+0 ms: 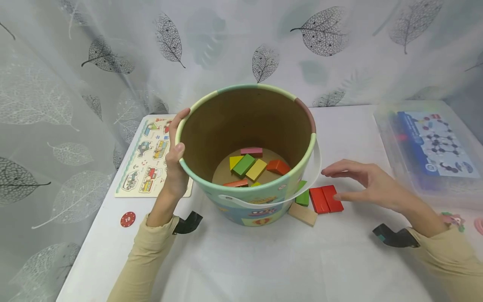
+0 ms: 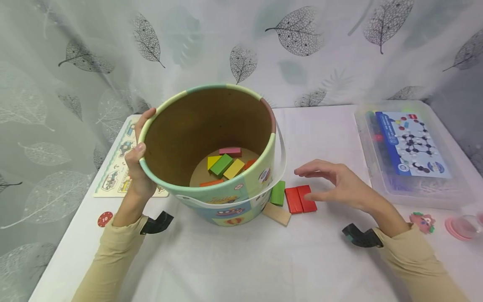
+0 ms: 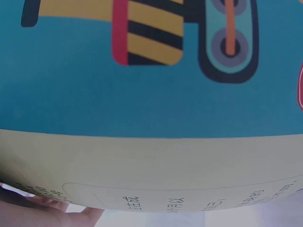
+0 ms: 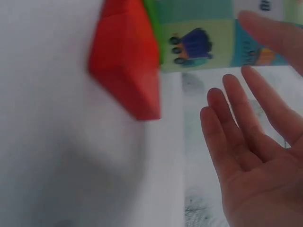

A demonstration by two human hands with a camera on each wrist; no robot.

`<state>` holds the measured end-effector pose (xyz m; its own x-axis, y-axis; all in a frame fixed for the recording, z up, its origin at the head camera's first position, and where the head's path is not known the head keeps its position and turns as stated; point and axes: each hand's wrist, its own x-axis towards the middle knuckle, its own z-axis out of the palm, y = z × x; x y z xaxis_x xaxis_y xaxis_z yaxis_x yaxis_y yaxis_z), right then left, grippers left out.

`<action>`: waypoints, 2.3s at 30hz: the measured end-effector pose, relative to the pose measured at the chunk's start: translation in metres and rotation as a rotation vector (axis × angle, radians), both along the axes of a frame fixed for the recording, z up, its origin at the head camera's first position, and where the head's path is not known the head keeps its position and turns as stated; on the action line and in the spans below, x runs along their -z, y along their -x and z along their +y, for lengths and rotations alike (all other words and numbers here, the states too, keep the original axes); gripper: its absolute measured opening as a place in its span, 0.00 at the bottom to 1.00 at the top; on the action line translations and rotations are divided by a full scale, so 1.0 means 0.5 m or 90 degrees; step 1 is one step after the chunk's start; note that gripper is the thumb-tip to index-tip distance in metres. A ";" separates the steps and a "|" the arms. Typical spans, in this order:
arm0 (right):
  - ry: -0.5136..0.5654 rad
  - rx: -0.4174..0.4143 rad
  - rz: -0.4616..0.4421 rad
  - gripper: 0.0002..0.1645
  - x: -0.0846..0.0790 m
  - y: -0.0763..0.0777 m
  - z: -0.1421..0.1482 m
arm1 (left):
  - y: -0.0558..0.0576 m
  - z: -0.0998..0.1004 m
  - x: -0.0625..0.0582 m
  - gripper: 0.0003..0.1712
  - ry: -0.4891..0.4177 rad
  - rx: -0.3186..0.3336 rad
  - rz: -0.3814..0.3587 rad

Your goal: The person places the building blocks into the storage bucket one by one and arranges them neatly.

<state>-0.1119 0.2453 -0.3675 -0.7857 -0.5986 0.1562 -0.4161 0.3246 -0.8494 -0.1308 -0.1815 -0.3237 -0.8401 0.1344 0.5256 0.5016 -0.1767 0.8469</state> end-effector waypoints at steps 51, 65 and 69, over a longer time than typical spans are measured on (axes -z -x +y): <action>0.094 0.012 0.305 0.42 -0.315 0.079 -0.169 | 0.002 0.003 0.006 0.47 -0.003 -0.003 0.013; 0.229 -0.078 0.259 0.36 -0.298 0.104 -0.210 | -0.012 0.013 -0.011 0.45 -0.004 -0.011 0.008; 0.254 -0.085 0.256 0.34 -0.297 0.107 -0.209 | -0.010 0.014 -0.011 0.45 0.002 -0.012 0.008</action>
<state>-0.1654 0.1410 -0.2190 -0.5395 -0.5228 0.6600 -0.7465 -0.0656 -0.6621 -0.1256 -0.1744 -0.3181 -0.8362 0.1200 0.5352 0.5151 -0.1635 0.8414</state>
